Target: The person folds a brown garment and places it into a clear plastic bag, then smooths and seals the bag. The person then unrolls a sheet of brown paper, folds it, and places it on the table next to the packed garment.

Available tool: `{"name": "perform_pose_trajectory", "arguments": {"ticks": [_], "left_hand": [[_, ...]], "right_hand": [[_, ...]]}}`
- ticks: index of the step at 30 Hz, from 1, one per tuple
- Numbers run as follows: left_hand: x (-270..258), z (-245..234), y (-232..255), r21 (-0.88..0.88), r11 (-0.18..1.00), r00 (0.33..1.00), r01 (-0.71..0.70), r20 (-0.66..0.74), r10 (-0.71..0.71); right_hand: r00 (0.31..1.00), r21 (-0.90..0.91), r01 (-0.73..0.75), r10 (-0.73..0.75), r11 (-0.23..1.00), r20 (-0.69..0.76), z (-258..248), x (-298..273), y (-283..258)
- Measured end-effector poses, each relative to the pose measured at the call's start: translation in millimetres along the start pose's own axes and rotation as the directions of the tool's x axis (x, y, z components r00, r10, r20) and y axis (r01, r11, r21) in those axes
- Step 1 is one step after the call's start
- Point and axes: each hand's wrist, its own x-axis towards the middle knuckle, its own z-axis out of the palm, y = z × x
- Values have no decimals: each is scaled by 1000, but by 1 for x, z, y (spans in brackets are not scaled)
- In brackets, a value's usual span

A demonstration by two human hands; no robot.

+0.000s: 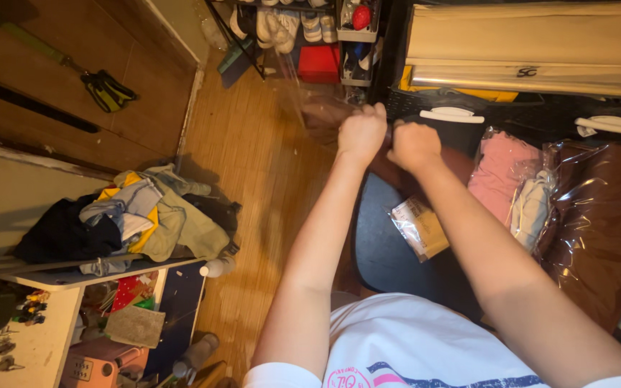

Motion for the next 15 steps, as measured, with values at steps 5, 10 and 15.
{"name": "perform_pose_trajectory", "arguments": {"ticks": [5,10,15], "left_hand": [[-8,-19,5,89,993,997,-71,-17,73],[-9,-24,-2,66,996,983,53,-178,-41],[-21,-9,-22,244,944,963,221,98,-251]], "right_hand": [[997,143,-81,81,986,9,1,3,-10],[991,206,-133,137,970,-7,-18,7,-14],[983,271,-179,183,946,11,-39,5,-14]]}}
